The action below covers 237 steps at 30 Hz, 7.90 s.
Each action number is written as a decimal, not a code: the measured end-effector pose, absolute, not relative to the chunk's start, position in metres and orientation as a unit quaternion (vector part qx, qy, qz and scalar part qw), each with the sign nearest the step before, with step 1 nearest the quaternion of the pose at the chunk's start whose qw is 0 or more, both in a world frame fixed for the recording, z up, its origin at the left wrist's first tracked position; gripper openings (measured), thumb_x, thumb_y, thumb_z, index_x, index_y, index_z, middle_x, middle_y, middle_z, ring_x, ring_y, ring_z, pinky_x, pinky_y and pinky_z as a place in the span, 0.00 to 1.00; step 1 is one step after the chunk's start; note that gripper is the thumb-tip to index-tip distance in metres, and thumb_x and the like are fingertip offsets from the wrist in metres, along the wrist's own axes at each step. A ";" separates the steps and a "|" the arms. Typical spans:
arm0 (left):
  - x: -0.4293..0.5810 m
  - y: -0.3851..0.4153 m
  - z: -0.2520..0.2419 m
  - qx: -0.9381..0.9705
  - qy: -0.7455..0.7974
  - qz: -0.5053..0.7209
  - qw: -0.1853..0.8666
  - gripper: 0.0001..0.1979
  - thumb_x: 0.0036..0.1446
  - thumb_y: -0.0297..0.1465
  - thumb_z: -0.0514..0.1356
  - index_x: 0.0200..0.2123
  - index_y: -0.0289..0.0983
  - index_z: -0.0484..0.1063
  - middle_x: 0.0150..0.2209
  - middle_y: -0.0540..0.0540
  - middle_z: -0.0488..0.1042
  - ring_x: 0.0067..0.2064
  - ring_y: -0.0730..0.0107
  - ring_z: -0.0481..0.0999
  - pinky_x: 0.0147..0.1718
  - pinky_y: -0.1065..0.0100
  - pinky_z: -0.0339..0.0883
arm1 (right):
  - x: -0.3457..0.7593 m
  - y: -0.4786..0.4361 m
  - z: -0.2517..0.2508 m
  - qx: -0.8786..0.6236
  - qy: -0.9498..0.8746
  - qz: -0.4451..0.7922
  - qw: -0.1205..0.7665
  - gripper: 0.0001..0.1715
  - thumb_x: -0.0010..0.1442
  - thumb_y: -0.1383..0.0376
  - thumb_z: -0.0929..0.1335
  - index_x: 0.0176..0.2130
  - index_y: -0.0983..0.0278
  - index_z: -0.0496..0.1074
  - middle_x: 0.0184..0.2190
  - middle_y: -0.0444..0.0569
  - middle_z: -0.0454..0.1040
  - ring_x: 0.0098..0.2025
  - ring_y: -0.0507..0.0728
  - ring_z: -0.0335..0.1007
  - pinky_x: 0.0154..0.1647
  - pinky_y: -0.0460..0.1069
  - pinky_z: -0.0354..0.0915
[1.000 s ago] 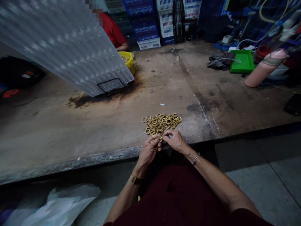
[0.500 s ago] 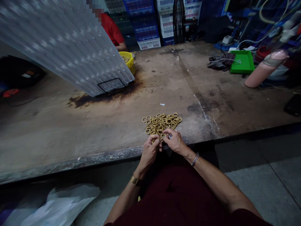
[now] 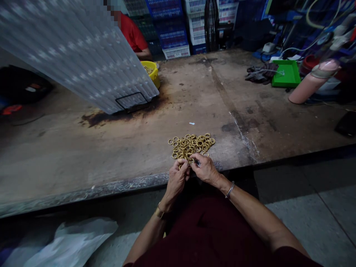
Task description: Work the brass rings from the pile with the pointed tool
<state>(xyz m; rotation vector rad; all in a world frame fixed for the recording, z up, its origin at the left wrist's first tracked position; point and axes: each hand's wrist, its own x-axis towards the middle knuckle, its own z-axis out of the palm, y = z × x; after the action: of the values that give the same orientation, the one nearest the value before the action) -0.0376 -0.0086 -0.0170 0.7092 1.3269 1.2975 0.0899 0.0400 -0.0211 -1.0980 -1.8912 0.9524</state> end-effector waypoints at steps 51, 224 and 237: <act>-0.035 -0.001 -0.011 0.398 0.556 0.512 0.520 0.11 0.51 0.36 0.60 0.33 0.34 0.73 0.24 0.52 0.67 0.26 0.77 0.62 0.26 0.75 0.58 | 0.091 0.042 -0.033 -0.447 -0.750 0.325 0.362 0.12 0.60 0.61 0.60 0.26 0.61 0.65 0.21 0.43 0.65 0.24 0.50 0.60 0.28 0.44 0.56; -0.048 0.018 0.001 0.162 0.458 0.517 0.705 0.20 0.40 0.37 0.68 0.33 0.34 0.65 0.17 0.57 0.64 0.13 0.88 0.52 0.12 0.80 0.41 | 0.089 0.052 -0.005 -0.478 -0.852 0.202 0.067 0.12 0.53 0.72 0.62 0.38 0.63 0.69 0.37 0.52 0.77 0.38 0.57 0.72 0.35 0.47 0.57; -0.048 0.009 0.016 0.179 0.460 0.528 0.691 0.21 0.40 0.38 0.68 0.33 0.35 0.64 0.17 0.58 0.64 0.13 0.87 0.51 0.12 0.80 0.42 | 0.093 0.061 -0.004 -0.554 -0.814 0.174 0.025 0.17 0.54 0.72 0.61 0.43 0.63 0.70 0.40 0.54 0.77 0.38 0.58 0.72 0.34 0.48 0.57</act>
<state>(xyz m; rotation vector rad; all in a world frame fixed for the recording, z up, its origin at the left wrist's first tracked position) -0.0480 0.0089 0.0157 0.4006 1.0280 1.1806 0.0926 0.0605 -0.0036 -1.7142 -2.5160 0.5368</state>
